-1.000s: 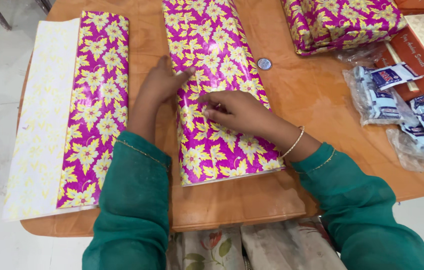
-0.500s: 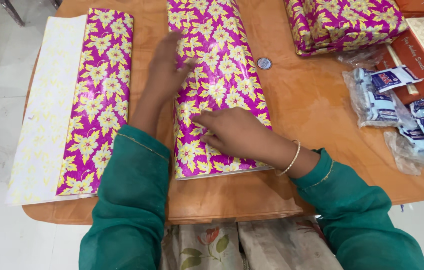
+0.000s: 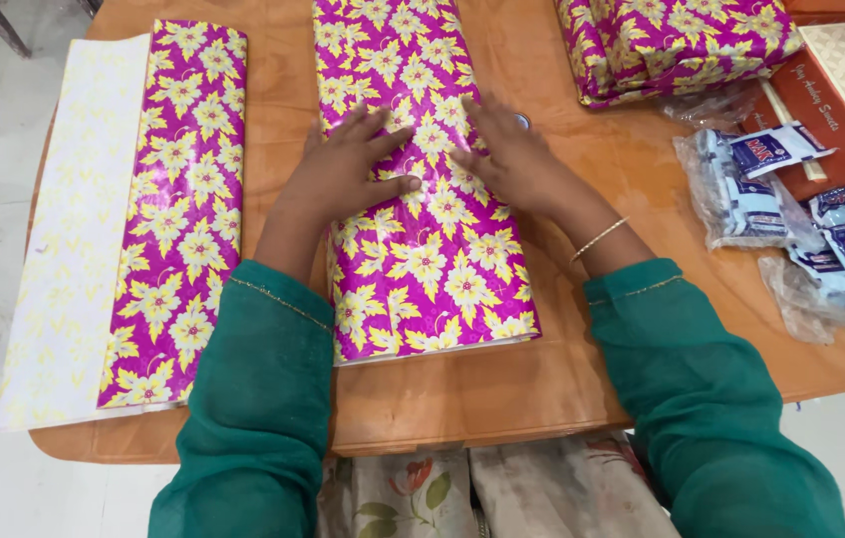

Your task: The person wraps a rectangular box with floral-patterned wrapping paper. They fold the paper around the box, crease the edges, and secure the seam with a small piece of tape. The wrapped box is then set aside, and the person begins wrapping a second box.

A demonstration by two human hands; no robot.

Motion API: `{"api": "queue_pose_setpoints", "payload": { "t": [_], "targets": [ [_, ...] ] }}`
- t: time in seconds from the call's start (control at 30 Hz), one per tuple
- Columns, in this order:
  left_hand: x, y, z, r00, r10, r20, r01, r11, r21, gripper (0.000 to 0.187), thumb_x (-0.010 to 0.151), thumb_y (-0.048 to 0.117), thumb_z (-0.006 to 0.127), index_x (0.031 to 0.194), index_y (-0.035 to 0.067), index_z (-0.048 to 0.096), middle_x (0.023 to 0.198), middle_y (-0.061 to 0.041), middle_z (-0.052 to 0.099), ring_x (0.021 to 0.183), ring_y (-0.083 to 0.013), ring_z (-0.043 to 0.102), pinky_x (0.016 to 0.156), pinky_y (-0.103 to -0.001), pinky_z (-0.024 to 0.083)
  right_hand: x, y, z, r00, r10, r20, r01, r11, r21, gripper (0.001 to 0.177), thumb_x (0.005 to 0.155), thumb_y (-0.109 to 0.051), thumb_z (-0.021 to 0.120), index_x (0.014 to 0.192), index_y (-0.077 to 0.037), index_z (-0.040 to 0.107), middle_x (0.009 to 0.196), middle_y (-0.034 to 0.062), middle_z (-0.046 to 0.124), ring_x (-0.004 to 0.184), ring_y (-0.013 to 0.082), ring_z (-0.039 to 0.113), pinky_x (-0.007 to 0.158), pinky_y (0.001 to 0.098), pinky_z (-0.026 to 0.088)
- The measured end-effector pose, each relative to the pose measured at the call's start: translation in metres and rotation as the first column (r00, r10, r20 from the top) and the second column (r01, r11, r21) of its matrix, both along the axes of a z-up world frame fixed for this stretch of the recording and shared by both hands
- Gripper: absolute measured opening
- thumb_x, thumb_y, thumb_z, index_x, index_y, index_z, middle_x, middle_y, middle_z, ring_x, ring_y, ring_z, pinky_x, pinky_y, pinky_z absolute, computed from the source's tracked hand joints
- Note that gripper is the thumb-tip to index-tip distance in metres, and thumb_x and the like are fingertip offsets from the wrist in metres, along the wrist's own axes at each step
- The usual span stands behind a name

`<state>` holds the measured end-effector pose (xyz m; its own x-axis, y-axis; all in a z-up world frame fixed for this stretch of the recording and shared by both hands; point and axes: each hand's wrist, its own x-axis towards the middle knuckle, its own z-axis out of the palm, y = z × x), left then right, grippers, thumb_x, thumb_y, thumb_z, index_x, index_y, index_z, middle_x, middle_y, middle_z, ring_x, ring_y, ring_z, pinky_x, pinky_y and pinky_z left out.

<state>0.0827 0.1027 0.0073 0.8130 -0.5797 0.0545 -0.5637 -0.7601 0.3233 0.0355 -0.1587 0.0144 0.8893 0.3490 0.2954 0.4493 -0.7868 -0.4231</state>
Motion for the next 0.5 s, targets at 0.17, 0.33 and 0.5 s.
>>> {"api": "queue_pose_setpoints", "payload": {
  "t": [0.17,0.33,0.5],
  "targets": [
    [0.028,0.023,-0.034,0.981,0.187,-0.055,-0.195,0.934,-0.3,0.074,0.095,0.062,0.062,0.155,0.022,0.044,0.173,-0.015,0.017,0.161,-0.0345,0.006,0.125,-0.06,0.012,0.009,0.0,-0.03,0.908,-0.225,-0.353,0.163,0.967,-0.198,0.092,0.094,-0.07,0.045,0.165,-0.017,0.016,0.172,0.0144,-0.002,0.16,0.0378,0.007,0.116,0.07,0.016],
    [0.048,0.028,-0.07,0.812,-0.142,-0.567,-0.544,0.17,-0.822,0.1,0.092,0.064,0.055,0.162,0.016,0.002,0.17,-0.012,0.006,0.158,-0.0289,0.014,0.125,-0.045,0.025,0.008,-0.001,-0.024,0.926,-0.155,-0.344,0.112,0.984,-0.142,0.092,0.095,-0.071,0.041,0.165,-0.017,0.016,0.172,0.0191,-0.002,0.159,0.0391,0.007,0.116,0.072,0.017],
    [0.054,0.017,-0.083,0.771,-0.403,-0.492,-0.551,-0.035,-0.834,0.106,0.096,0.073,0.049,0.166,0.011,0.0,0.173,-0.02,0.017,0.161,-0.0331,0.018,0.13,-0.047,0.02,0.016,-0.018,-0.026,0.931,-0.098,-0.351,0.06,0.991,-0.12,0.088,0.097,-0.066,0.043,0.164,-0.014,0.018,0.171,0.0238,0.003,0.156,0.0414,0.014,0.121,0.0555,0.022]
  ]
}}
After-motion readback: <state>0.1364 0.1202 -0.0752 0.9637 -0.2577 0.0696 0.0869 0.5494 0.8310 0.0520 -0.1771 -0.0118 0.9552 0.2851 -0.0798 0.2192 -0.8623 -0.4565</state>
